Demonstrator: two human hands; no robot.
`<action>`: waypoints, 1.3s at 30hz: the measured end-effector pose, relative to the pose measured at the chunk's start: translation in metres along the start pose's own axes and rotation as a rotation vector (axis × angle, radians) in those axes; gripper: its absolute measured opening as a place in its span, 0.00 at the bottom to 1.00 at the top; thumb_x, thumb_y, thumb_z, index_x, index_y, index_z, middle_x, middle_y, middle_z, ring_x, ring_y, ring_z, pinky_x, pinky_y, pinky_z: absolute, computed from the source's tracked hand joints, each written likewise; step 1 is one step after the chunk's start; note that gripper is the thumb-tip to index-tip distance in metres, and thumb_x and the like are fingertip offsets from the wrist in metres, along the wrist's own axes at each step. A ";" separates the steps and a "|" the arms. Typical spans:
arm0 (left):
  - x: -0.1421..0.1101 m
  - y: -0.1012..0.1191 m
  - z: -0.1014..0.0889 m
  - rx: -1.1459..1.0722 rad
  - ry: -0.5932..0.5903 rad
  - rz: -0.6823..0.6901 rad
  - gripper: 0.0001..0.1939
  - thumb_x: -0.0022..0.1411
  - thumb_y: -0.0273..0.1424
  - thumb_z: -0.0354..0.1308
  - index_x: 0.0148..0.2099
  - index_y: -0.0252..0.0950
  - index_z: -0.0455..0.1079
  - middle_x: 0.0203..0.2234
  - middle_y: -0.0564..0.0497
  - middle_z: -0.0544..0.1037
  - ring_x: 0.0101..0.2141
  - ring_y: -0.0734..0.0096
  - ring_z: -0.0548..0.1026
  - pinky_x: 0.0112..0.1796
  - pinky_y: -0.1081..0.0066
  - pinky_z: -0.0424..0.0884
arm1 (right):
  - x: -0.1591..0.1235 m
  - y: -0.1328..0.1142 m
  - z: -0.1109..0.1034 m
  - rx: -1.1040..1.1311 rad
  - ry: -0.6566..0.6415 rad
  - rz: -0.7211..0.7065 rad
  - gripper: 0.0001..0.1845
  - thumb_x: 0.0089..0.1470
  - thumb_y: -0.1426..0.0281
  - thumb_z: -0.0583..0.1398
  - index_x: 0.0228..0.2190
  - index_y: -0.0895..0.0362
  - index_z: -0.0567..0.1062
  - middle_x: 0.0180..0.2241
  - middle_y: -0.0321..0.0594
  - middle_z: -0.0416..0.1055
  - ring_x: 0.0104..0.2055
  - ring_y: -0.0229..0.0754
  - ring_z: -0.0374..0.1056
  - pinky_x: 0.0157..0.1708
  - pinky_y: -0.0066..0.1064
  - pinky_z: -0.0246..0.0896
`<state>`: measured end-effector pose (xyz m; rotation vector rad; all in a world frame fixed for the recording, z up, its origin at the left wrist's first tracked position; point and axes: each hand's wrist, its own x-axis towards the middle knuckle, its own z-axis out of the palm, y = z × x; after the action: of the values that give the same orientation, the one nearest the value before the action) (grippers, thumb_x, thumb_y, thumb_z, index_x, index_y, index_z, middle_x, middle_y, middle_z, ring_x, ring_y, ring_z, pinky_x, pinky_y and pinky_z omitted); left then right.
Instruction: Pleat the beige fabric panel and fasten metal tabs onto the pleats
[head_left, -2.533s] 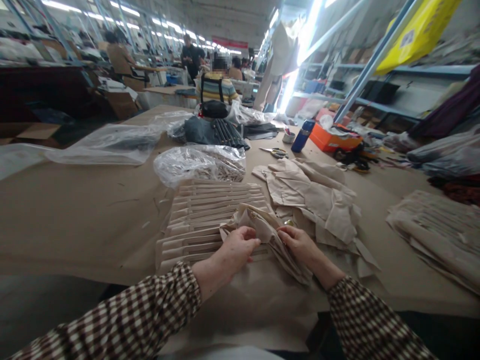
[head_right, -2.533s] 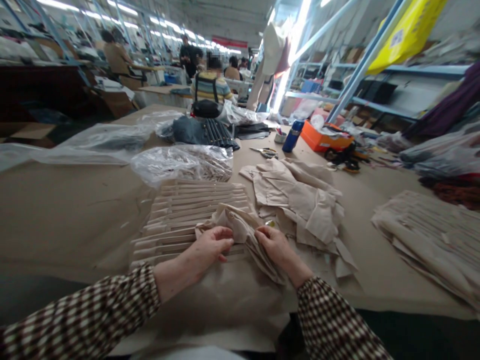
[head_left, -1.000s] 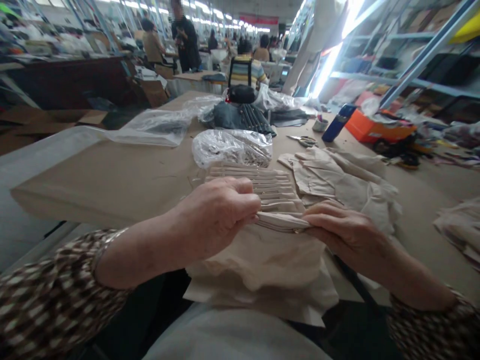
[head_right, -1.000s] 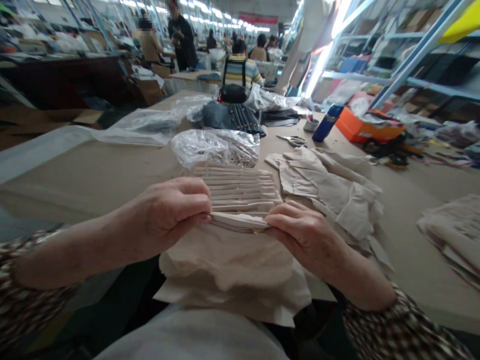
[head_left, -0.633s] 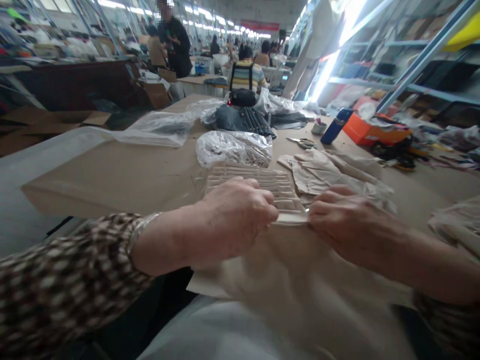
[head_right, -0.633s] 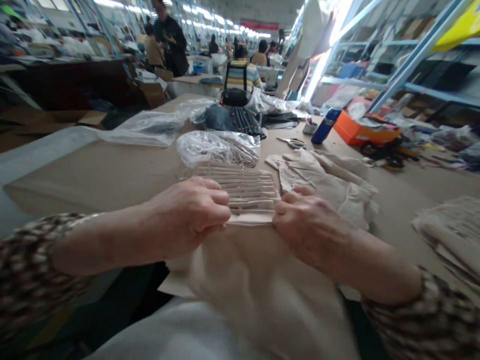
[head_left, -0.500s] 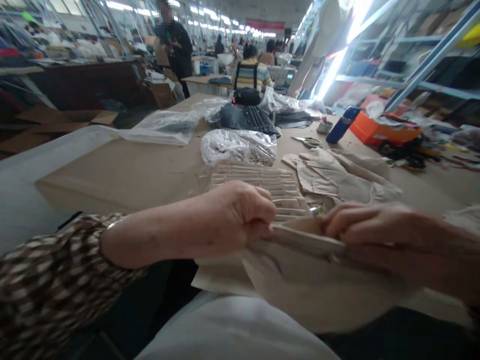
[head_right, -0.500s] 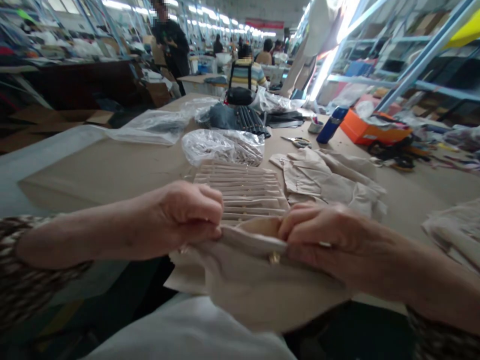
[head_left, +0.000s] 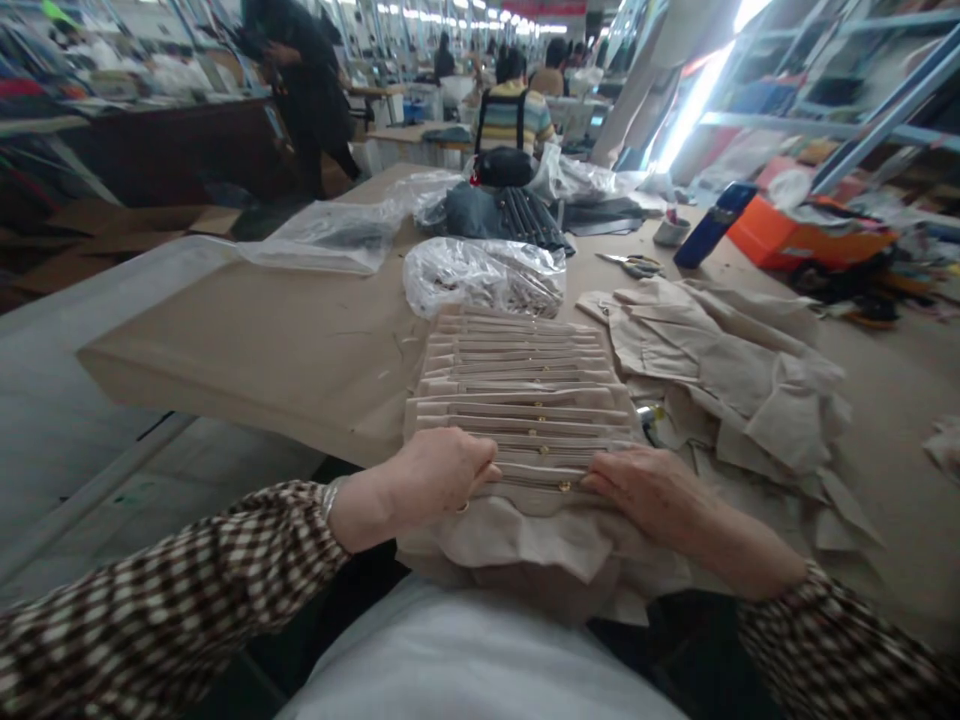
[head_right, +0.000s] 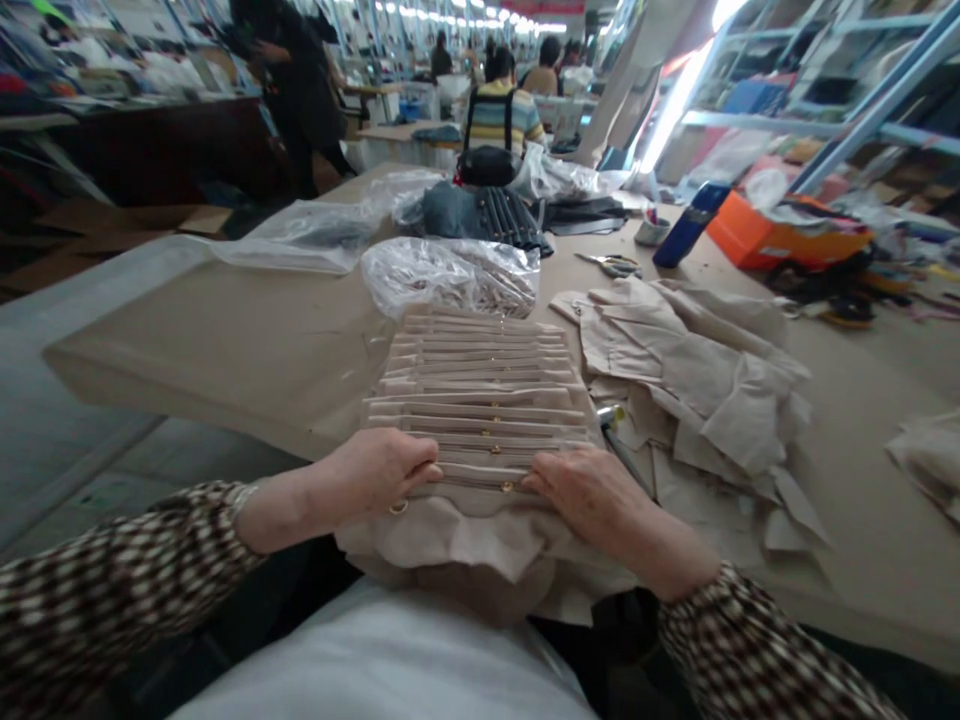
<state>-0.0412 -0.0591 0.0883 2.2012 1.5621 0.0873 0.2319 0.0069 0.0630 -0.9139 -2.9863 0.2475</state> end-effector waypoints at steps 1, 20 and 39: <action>0.005 -0.003 0.004 0.071 -0.003 -0.041 0.14 0.67 0.35 0.51 0.30 0.34 0.67 0.19 0.52 0.69 0.22 0.72 0.68 0.24 0.75 0.59 | 0.006 0.003 0.006 -0.030 0.032 -0.014 0.18 0.66 0.64 0.50 0.27 0.56 0.70 0.23 0.38 0.72 0.26 0.40 0.67 0.29 0.33 0.52; 0.034 0.015 0.039 0.213 0.033 0.438 0.05 0.66 0.24 0.51 0.40 0.34 0.68 0.36 0.47 0.73 0.35 0.65 0.71 0.38 0.66 0.68 | 0.020 0.008 0.017 -0.017 0.227 0.056 0.09 0.60 0.65 0.59 0.30 0.57 0.73 0.31 0.42 0.73 0.35 0.46 0.68 0.37 0.36 0.59; 0.034 0.013 0.041 0.197 0.040 0.420 0.07 0.66 0.25 0.51 0.44 0.38 0.68 0.39 0.48 0.71 0.38 0.64 0.71 0.39 0.67 0.67 | -0.058 -0.064 0.045 0.036 0.361 -0.176 0.13 0.58 0.80 0.52 0.36 0.57 0.75 0.50 0.42 0.71 0.59 0.47 0.59 0.59 0.40 0.54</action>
<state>-0.0053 -0.0446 0.0496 2.6697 1.1440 0.1085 0.2422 -0.0847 0.0308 -0.6091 -2.6939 0.1176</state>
